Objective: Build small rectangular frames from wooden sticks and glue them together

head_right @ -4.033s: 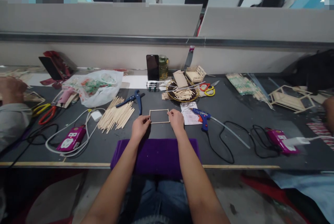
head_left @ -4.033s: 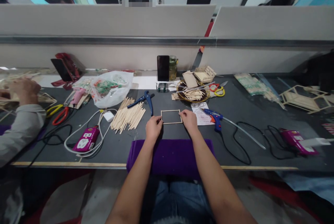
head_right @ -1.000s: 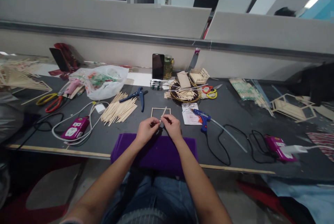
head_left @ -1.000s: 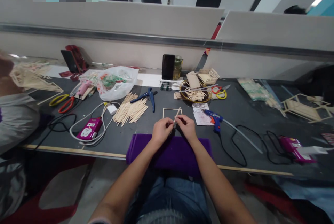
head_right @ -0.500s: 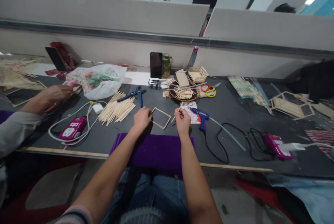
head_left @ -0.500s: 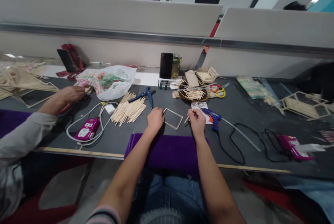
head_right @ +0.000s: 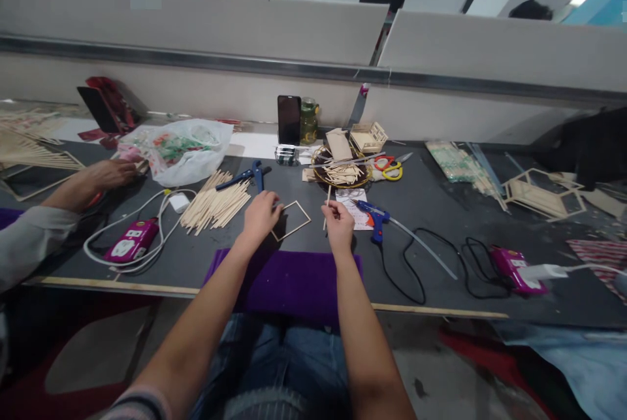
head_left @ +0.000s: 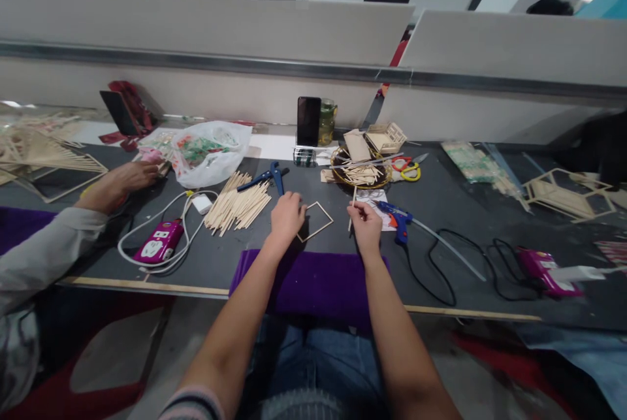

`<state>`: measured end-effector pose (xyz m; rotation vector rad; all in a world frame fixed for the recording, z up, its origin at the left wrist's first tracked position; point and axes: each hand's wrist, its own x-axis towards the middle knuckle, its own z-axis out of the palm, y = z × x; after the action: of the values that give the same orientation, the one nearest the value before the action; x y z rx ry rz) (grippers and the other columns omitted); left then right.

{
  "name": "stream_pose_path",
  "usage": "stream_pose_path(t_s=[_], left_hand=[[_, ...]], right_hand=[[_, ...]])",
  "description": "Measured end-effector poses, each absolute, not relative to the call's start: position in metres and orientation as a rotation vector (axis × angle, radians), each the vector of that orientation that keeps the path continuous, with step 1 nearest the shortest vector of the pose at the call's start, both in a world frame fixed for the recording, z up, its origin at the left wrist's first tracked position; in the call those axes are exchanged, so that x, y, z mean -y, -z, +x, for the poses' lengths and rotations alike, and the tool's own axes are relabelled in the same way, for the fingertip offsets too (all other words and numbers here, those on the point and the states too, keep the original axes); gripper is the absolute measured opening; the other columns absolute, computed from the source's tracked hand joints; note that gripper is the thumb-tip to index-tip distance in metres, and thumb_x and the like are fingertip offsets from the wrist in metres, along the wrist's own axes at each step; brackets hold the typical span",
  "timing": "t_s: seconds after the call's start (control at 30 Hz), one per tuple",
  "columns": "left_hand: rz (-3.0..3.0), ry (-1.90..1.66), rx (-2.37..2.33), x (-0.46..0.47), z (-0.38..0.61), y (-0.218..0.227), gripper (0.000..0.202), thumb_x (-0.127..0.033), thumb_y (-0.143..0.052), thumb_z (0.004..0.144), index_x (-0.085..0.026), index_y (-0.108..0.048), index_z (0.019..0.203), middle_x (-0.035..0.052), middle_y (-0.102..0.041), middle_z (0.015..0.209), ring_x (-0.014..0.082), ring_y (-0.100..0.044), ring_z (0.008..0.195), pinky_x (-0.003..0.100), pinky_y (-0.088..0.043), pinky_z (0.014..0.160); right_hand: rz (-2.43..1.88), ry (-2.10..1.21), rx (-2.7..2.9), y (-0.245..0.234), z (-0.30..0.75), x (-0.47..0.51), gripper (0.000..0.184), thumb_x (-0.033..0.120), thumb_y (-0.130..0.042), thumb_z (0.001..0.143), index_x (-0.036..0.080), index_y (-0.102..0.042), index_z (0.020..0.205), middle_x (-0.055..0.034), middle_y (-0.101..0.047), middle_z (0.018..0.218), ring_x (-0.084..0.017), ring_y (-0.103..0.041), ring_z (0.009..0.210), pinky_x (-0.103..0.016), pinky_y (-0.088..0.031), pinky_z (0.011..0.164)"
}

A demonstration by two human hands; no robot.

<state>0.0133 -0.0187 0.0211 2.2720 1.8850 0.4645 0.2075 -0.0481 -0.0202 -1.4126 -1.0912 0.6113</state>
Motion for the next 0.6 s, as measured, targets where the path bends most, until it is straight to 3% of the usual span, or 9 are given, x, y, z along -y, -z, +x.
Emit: stream_pose_path(t_s=[0.1, 0.2, 0.6], left_hand=[[2.074, -0.286, -2.081, 0.048, -0.001, -0.025, 0.031, -0.044, -0.048, 0.090, -0.017, -0.058, 0.101, 0.0103, -0.064, 0.100, 0.0242, -0.062, 0.091, 0.031, -0.047, 0.072], [2.007, -0.131, -2.087, 0.061, -0.005, -0.021, 0.035, -0.051, -0.046, 0.089, -0.017, -0.058, 0.094, 0.0111, -0.065, 0.097, 0.0251, -0.063, 0.093, 0.031, -0.046, 0.072], [1.911, -0.305, -1.976, 0.048, -0.005, -0.007, 0.017, -0.035, -0.053, 0.088, -0.022, -0.062, 0.094, 0.0053, -0.069, 0.098, 0.0210, -0.064, 0.091, 0.028, -0.042, 0.072]], right_hand=[[-1.465, -0.609, 1.284, 0.021, 0.202, 0.046, 0.028, 0.044, -0.057, 0.079, 0.018, -0.068, 0.083, -0.0027, -0.065, 0.074, -0.015, -0.054, 0.064, -0.027, -0.043, 0.064], [-1.575, -0.540, 1.515, 0.022, 0.194, 0.045, 0.026, 0.040, -0.052, 0.083, 0.020, -0.068, 0.081, -0.0041, -0.065, 0.077, -0.017, -0.056, 0.068, -0.029, -0.043, 0.067], [-1.626, -0.349, 1.761, 0.017, 0.201, 0.053, 0.027, 0.034, -0.048, 0.091, 0.021, -0.072, 0.096, -0.0070, -0.069, 0.090, -0.021, -0.059, 0.084, -0.031, -0.042, 0.074]])
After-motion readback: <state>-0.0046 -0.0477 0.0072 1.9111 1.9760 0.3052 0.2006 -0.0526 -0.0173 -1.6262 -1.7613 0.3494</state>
